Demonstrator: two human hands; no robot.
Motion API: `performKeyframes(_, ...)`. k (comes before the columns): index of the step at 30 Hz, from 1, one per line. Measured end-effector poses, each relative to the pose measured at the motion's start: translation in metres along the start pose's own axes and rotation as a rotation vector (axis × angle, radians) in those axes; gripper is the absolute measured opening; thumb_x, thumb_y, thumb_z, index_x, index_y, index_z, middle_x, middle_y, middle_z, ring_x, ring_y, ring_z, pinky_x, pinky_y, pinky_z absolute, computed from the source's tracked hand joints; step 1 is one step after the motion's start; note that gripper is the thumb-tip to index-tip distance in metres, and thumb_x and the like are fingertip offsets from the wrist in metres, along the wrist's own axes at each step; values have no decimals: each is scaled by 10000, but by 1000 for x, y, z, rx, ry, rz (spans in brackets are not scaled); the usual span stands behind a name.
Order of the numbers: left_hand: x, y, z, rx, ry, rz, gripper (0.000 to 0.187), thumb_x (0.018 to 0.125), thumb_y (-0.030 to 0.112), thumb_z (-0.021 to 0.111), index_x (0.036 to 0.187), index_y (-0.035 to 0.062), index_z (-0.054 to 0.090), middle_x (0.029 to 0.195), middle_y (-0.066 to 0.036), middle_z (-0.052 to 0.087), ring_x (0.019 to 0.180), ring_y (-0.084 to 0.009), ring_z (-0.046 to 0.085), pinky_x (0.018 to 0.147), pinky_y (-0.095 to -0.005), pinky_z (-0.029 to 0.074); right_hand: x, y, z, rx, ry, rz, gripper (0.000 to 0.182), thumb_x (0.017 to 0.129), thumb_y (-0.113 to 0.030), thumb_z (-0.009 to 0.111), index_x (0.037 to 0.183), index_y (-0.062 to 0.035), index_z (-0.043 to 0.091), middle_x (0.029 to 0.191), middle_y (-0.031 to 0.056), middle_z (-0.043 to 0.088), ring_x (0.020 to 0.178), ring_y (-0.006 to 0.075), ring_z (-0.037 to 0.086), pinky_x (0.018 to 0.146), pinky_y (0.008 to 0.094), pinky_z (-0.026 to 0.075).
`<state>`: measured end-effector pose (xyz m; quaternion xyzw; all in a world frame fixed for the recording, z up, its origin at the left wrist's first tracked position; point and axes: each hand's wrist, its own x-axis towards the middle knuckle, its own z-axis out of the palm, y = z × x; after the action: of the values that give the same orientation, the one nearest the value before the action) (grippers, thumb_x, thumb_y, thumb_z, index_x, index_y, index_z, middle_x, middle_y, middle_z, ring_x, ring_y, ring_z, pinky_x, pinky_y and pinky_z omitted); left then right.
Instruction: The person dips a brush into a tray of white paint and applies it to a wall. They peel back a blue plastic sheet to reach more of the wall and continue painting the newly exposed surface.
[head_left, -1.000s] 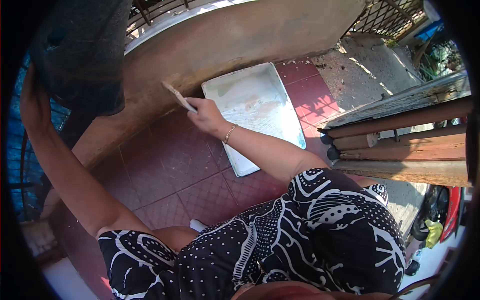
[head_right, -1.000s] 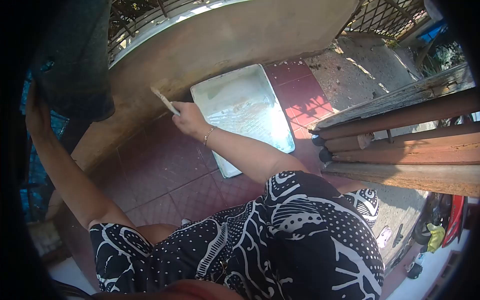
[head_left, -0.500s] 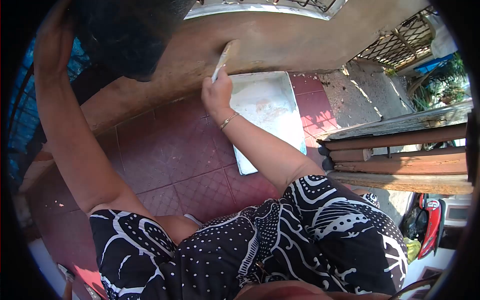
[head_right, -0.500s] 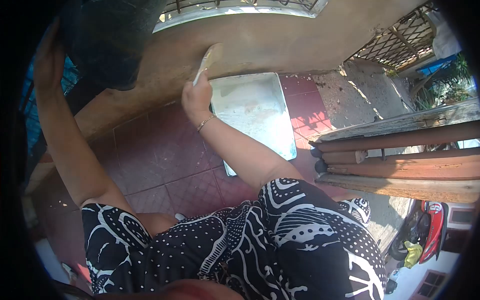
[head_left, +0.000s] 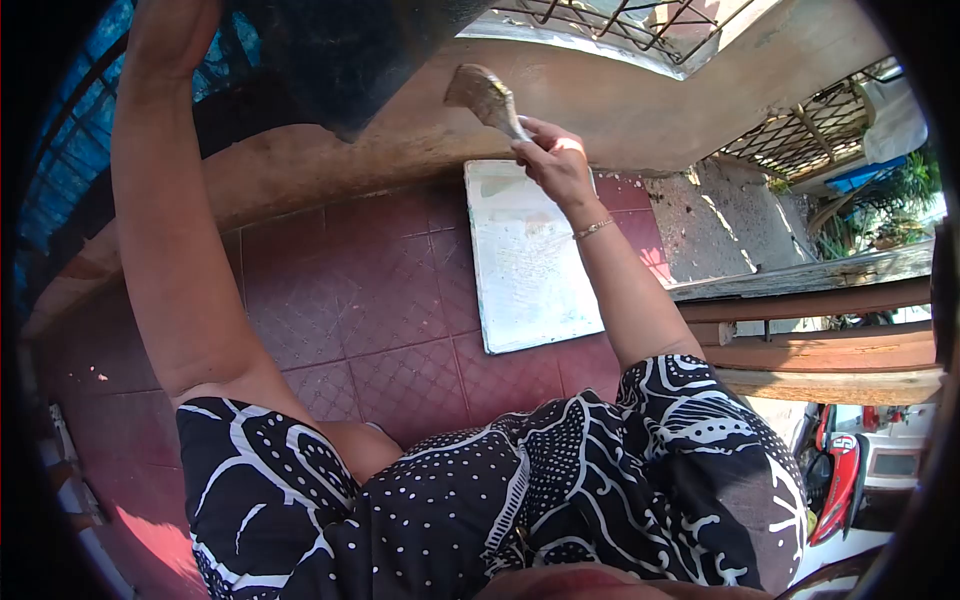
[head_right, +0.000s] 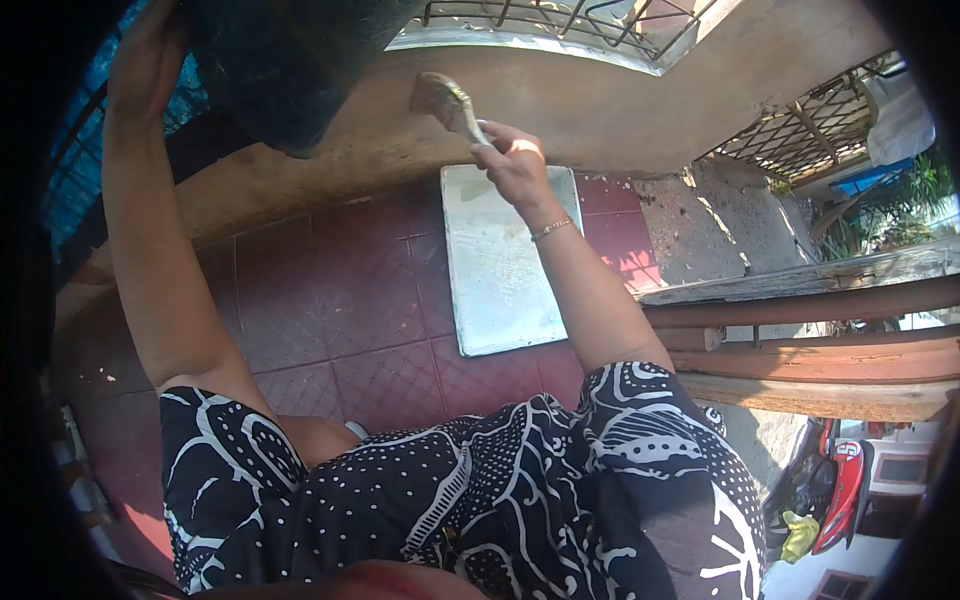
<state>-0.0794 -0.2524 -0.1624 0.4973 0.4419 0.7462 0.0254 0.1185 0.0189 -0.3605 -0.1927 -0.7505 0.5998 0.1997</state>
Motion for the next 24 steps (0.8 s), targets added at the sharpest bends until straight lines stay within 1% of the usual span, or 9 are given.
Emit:
performKeyframes(3,-1,-2,0,-9,63,46,237,942,147,497,1048,-33,609,1013,-90,643,897,-170,605,832,-295,460,-21,15,-71,99,387,55,343,838,-17,590,1176,32,571,691,8,562,528,56,484,407,199,350)
performKeyframes(7,0,2,5,13,96,27,259,946,151,487,1075,-44,600,1017,-95,640,914,-170,599,841,-292,452,-9,38,-116,175,852,219,51,871,-39,528,885,-33,577,567,2,479,368,78,391,314,235,290)
performKeyframes(10,0,5,6,14,80,2,261,947,149,485,1079,-45,599,1020,-97,640,921,-166,597,845,-284,448,24,52,-97,513,812,122,85,868,-15,502,788,-41,508,605,31,506,379,95,415,302,240,280)
performKeyframes(12,4,5,-4,-9,49,-24,265,949,153,483,1081,-46,598,1020,-98,640,921,-166,597,843,-282,449,45,34,-21,-159,937,-148,108,807,-34,537,714,-6,489,572,38,499,455,157,486,422,307,356)
performKeyframes(13,5,4,-8,-31,17,-49,268,950,156,481,1082,-47,597,1020,-99,640,922,-166,597,840,-281,449,28,12,18,-354,795,-343,105,762,-44,538,716,34,486,559,81,509,493,197,509,493,345,397)
performKeyframes(15,2,2,4,-2,53,6,268,950,159,484,1084,-45,596,1019,-98,640,916,-165,598,838,-280,451,6,-2,91,-364,643,-281,156,758,-52,510,845,77,526,618,188,538,544,284,527,571,375,439)
performKeyframes(17,2,0,7,26,91,60,268,950,161,487,1085,-43,595,1017,-97,641,909,-164,599,835,-280,452,-28,-3,144,-387,439,-392,452,794,-33,533,1229,64,461,763,224,569,732,322,593,717,368,461)
performKeyframes(22,5,-2,-9,-10,14,40,244,948,160,495,1053,-32,603,984,-81,642,876,-158,603,814,-283,461,-33,9,165,-252,-211,-300,390,827,-27,570,1209,47,541,834,176,640,767,240,614,753,346,469)
performKeyframes(24,3,-1,-4,32,41,45,243,949,167,497,1044,-28,605,974,-81,641,870,-157,602,807,-287,462,-5,11,138,-227,-192,-284,360,830,-33,584,1180,50,565,832,138,646,749,198,601,727,328,472)
